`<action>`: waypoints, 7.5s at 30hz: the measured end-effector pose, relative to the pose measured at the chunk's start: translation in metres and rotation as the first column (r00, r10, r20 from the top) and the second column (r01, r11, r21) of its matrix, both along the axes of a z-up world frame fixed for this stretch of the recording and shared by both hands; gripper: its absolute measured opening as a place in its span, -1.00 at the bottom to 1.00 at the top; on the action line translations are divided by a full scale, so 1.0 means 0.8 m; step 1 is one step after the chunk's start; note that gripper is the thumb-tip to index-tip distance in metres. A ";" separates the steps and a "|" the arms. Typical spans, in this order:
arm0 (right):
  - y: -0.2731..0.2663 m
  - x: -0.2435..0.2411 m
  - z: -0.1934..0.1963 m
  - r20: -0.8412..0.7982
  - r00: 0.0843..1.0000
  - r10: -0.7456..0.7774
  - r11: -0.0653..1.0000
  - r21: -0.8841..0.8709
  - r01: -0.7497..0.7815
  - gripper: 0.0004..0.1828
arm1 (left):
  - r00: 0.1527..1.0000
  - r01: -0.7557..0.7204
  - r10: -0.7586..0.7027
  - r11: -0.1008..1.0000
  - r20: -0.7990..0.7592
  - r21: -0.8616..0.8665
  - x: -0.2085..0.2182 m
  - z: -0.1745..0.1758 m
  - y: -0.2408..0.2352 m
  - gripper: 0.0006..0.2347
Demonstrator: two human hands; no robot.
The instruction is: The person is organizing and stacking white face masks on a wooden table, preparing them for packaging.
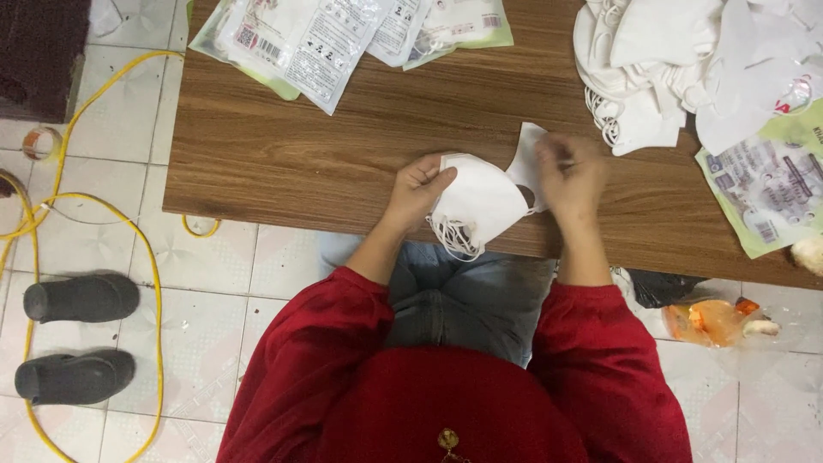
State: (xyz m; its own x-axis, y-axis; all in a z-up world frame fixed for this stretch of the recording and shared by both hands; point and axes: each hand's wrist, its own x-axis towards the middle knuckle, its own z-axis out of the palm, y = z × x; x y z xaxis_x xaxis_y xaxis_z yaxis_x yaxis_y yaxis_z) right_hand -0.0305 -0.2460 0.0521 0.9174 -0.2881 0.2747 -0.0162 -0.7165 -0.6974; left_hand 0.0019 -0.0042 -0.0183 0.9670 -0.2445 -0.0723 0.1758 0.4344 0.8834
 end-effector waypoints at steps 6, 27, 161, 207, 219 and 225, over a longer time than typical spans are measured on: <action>-0.045 0.017 -0.012 -0.212 0.964 -0.160 0.903 -0.425 0.056 -0.40 | 0.992 -0.036 0.041 0.998 0.119 -0.044 -0.005 0.014 -0.003 -0.62; -0.012 -0.023 0.050 -0.236 0.949 0.207 0.787 0.616 -0.018 -0.69 | 0.977 -0.014 -0.008 0.995 0.213 0.102 -0.012 0.013 0.001 -0.84; -0.049 0.121 0.024 -0.408 0.762 0.502 0.836 0.453 -0.309 -0.70 | 0.993 0.030 -0.012 0.987 -0.115 0.161 0.090 0.039 -0.066 -0.81; -0.045 -0.033 0.166 -0.341 0.933 0.116 0.956 0.293 -0.012 -0.84 | 0.980 0.077 -0.158 0.862 0.122 0.500 0.096 0.090 -0.124 -0.70; -0.026 0.073 0.105 -0.360 0.893 0.270 0.913 0.390 -0.119 -0.79 | 0.977 0.190 -0.211 0.925 0.029 0.330 0.079 0.129 -0.079 -0.70; -0.016 0.086 0.059 -0.361 0.862 0.357 0.884 0.428 -0.187 -0.67 | 0.985 0.132 -0.166 0.886 0.039 0.444 0.061 0.150 -0.062 -0.69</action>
